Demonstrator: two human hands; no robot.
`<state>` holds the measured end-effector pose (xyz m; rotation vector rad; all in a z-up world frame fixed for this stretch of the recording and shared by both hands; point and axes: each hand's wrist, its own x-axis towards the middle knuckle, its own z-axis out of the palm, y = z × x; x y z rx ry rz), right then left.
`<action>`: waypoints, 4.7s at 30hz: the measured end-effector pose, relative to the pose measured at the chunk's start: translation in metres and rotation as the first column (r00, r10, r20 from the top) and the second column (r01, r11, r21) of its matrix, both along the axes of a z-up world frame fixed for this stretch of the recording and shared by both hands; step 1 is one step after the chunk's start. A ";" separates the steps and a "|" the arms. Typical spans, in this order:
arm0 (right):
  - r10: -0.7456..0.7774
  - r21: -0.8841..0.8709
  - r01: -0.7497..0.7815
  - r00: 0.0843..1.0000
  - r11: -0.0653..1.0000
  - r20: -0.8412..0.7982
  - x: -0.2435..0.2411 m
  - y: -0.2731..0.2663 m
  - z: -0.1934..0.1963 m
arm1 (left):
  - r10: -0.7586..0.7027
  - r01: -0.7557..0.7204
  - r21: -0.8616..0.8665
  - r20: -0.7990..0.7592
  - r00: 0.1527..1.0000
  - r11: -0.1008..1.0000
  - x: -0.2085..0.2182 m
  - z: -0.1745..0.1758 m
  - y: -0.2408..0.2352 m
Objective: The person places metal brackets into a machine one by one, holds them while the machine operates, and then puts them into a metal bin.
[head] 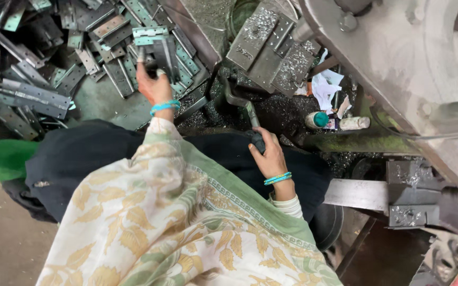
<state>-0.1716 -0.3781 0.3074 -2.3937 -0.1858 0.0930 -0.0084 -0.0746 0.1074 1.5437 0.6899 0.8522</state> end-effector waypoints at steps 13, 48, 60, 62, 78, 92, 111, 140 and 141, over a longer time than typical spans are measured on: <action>-0.036 -0.036 0.035 0.999 0.999 -0.034 0.001 -0.007 -0.003 | -0.559 0.573 0.467 -0.185 0.808 0.673 0.034 0.106 -0.185; -0.029 -0.342 -0.058 0.970 0.938 -0.243 -0.002 -0.017 -0.048 | -0.460 0.676 0.718 -0.549 0.698 0.169 0.061 0.092 -0.194; -0.035 -0.356 -0.061 0.966 0.932 -0.258 -0.009 -0.012 -0.060 | -0.464 0.600 0.794 -0.498 0.733 0.095 0.057 0.077 -0.194; -0.013 -0.286 -0.024 0.992 0.958 -0.124 0.002 -0.016 -0.036 | -0.453 0.632 0.771 -0.536 0.713 0.082 0.071 0.074 -0.195; 0.005 -0.256 -0.045 0.988 0.966 -0.156 -0.005 -0.020 -0.053 | -0.433 0.719 0.695 -0.645 0.629 0.008 0.094 0.084 -0.198; -0.021 -0.302 -0.041 0.979 0.952 -0.201 -0.010 -0.014 -0.066 | -0.427 0.737 0.675 -0.663 0.615 0.015 0.114 0.089 -0.211; 0.003 -0.306 -0.073 0.975 0.949 -0.221 -0.014 -0.017 -0.100 | -0.443 0.721 0.693 -0.649 0.619 -0.007 0.092 0.086 -0.199; -0.096 -0.262 0.063 0.989 0.963 -0.113 0.003 -0.006 -0.027 | -0.397 0.693 0.714 -0.666 0.632 -0.095 0.044 0.096 -0.177; -0.102 -0.261 0.072 0.990 0.963 -0.101 0.004 -0.005 -0.027 | -0.423 0.703 0.707 -0.663 0.618 -0.082 0.032 0.094 -0.170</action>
